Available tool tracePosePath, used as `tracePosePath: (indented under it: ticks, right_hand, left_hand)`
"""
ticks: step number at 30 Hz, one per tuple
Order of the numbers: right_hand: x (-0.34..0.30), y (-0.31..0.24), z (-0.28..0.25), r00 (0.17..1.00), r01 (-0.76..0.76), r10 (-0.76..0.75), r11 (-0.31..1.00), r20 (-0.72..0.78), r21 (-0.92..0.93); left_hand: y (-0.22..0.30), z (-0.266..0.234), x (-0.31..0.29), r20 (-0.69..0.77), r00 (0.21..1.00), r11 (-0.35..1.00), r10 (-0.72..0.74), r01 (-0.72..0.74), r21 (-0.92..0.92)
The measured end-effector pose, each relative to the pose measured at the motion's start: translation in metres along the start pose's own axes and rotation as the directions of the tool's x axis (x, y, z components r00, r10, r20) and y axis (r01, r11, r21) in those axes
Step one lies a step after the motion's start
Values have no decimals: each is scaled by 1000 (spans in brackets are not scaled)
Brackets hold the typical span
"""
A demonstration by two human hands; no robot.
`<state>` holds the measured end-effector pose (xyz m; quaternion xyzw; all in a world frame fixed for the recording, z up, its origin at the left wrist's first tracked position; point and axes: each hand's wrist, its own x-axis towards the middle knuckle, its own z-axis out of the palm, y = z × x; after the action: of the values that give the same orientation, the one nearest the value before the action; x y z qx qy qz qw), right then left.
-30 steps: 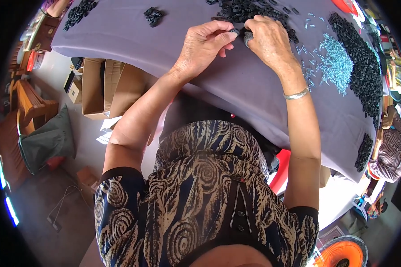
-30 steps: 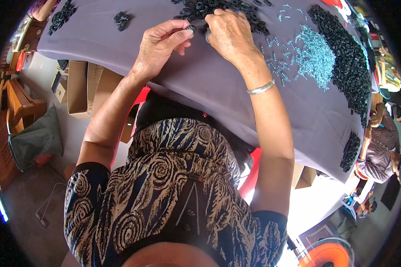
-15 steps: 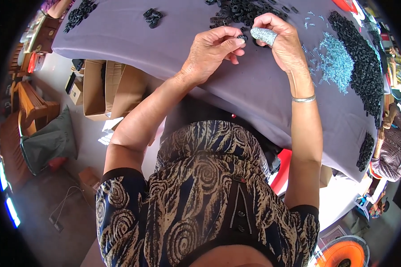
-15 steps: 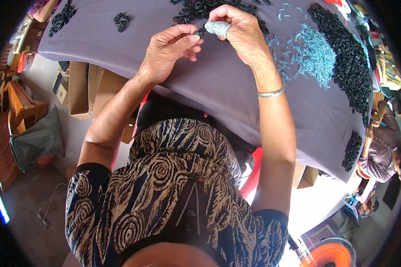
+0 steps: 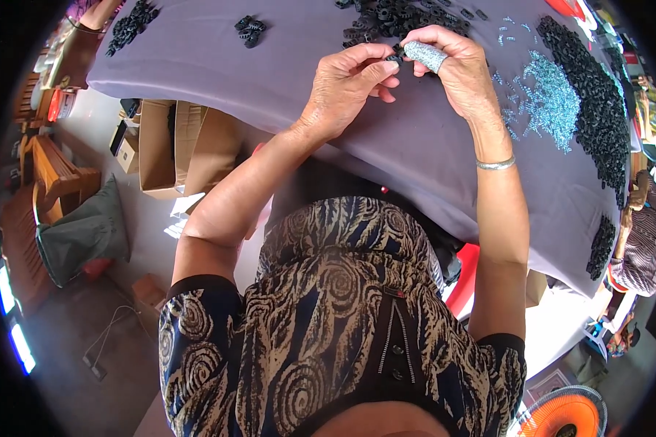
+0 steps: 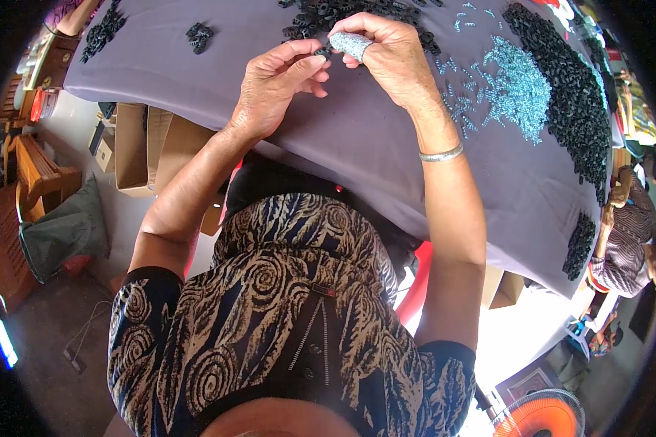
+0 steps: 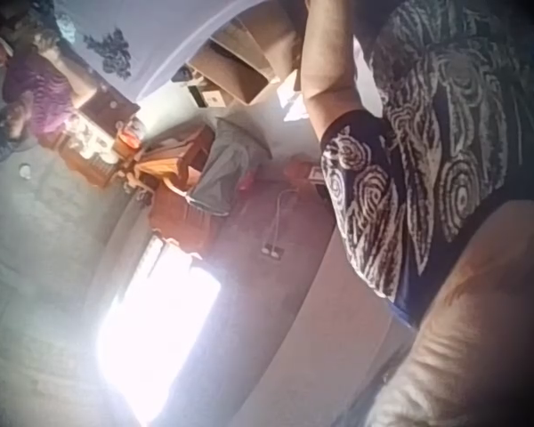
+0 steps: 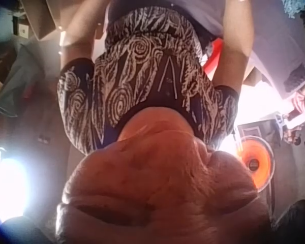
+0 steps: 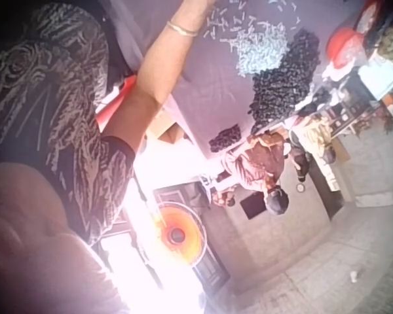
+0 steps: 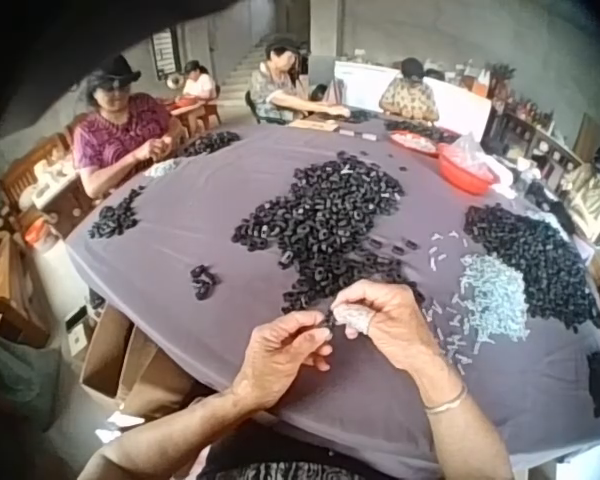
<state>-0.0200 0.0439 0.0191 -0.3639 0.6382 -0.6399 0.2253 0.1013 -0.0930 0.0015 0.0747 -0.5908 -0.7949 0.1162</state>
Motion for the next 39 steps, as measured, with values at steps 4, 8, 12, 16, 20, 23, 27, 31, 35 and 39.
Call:
tracePosePath:
  ticks: [4,8,12,16,20,23,27,31,35,39]
  right_hand:
    - [2,-2,1,1000,3,-3,1000,7,4]
    - [1,-4,2,1000,1,-2,999,-11,-40]
    - [-1,-4,0,999,-28,29,991,13,-127]
    - [-2,-8,4,1000,-24,22,992,-16,-122]
    - [-2,-9,2,1000,18,-17,987,10,-157]
    - [-2,-6,1,999,31,-24,985,44,-171]
    - [-2,-6,4,997,54,-46,986,55,-158]
    - [-3,-12,6,996,63,-53,988,73,-144]
    - [-6,-14,13,995,104,-103,985,21,-138]
    - [-8,-13,19,991,133,-133,987,10,-93]
  left_hand:
    - [-3,-2,2,15,1000,1000,1,-1,5]
    - [-3,1,1,8,1000,1000,0,0,10]
    - [-5,1,0,17,1000,1000,-8,8,-11]
    - [-5,2,-1,13,1000,1000,-6,6,7]
    - [-4,2,-1,18,1000,1000,-14,14,6]
    - [-2,2,0,13,1000,1000,-16,16,2]
    - [-3,2,-1,11,1000,1000,-8,8,-7]
    - [-4,5,-2,-1,1000,999,14,-14,-53]
    - [-4,9,-4,-51,998,998,43,-45,-41]
    - [-8,9,-4,-68,986,987,152,-156,-49]
